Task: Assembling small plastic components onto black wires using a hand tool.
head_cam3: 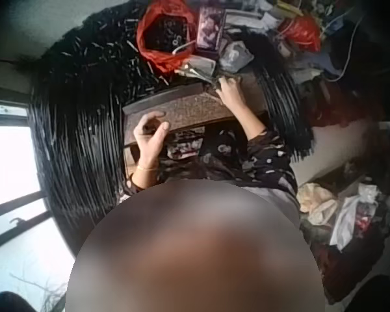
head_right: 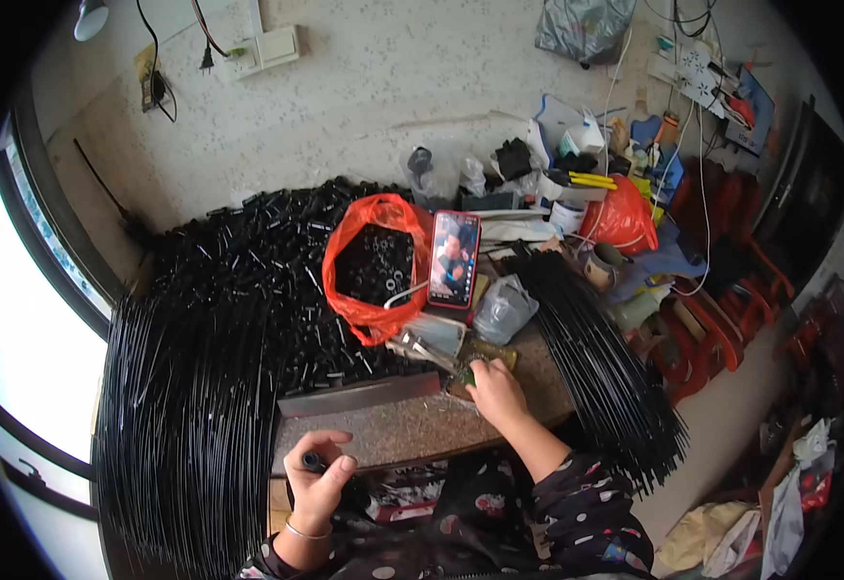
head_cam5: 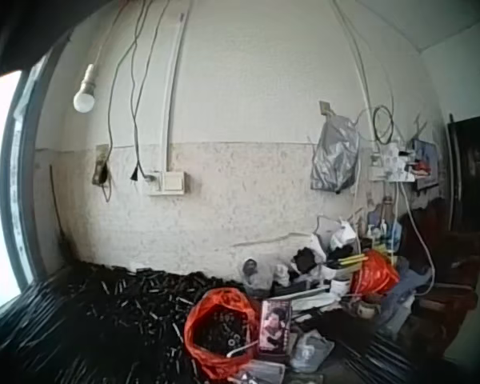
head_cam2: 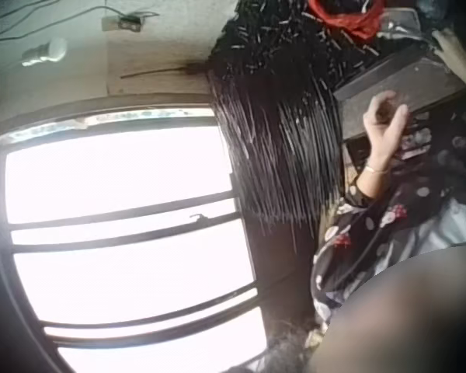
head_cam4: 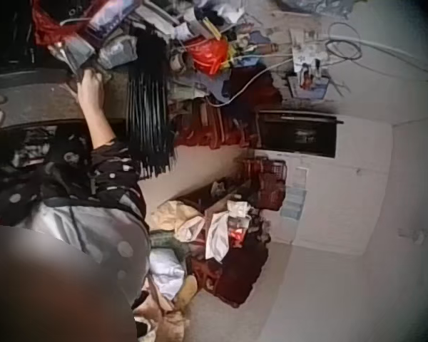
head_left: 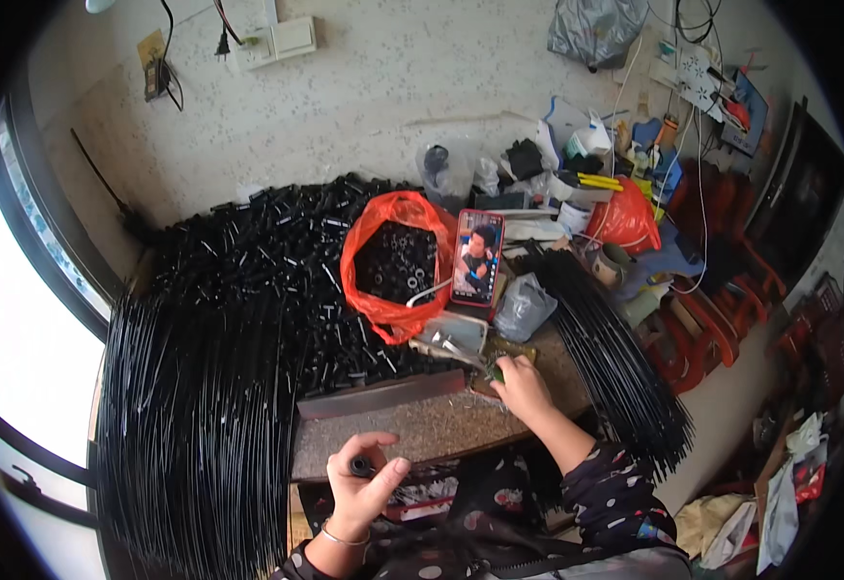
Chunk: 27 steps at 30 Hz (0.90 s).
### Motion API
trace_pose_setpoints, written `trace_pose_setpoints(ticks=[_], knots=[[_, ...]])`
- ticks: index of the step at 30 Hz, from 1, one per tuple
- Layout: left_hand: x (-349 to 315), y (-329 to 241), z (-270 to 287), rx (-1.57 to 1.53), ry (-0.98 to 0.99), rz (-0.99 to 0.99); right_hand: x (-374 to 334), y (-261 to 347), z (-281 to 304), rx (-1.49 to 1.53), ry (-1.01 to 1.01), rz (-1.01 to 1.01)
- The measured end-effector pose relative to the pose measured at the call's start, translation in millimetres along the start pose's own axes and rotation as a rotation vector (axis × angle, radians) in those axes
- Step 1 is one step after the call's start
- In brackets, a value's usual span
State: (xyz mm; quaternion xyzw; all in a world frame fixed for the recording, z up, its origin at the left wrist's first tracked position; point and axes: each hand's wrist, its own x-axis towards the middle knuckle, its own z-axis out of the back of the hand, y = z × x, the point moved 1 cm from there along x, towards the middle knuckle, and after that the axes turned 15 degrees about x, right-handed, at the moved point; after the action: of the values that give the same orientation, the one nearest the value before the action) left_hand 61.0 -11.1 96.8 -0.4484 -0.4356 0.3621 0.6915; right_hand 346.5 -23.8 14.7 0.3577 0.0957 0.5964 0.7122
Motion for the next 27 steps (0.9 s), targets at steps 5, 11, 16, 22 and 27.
trace_pose_setpoints(ticks=[5, 11, 16, 22, 27], knots=[[5.7, 5.5, 2.3, -0.005, -0.006, 0.029, 1.4, -6.3, -15.6, -0.222, 0.030, 0.200], [7.4, 10.8, -0.7, -0.006, -0.005, 0.066, 0.1, -8.3, -14.0, -0.183, -0.014, 0.232], [0.9, 4.7, 2.2, -0.004, 0.009, 0.022, -0.8, -17.2, -6.6, -0.050, -0.088, 0.131], [-13.1, -10.3, 2.9, -0.001, 0.119, -0.044, -0.2, -10.4, 5.2, -0.001, -0.162, 0.001], [-18.4, -18.6, 8.3, 0.099, 0.139, -0.117, -13.0, 70.9, 2.8, 0.829, -0.162, -0.153]])
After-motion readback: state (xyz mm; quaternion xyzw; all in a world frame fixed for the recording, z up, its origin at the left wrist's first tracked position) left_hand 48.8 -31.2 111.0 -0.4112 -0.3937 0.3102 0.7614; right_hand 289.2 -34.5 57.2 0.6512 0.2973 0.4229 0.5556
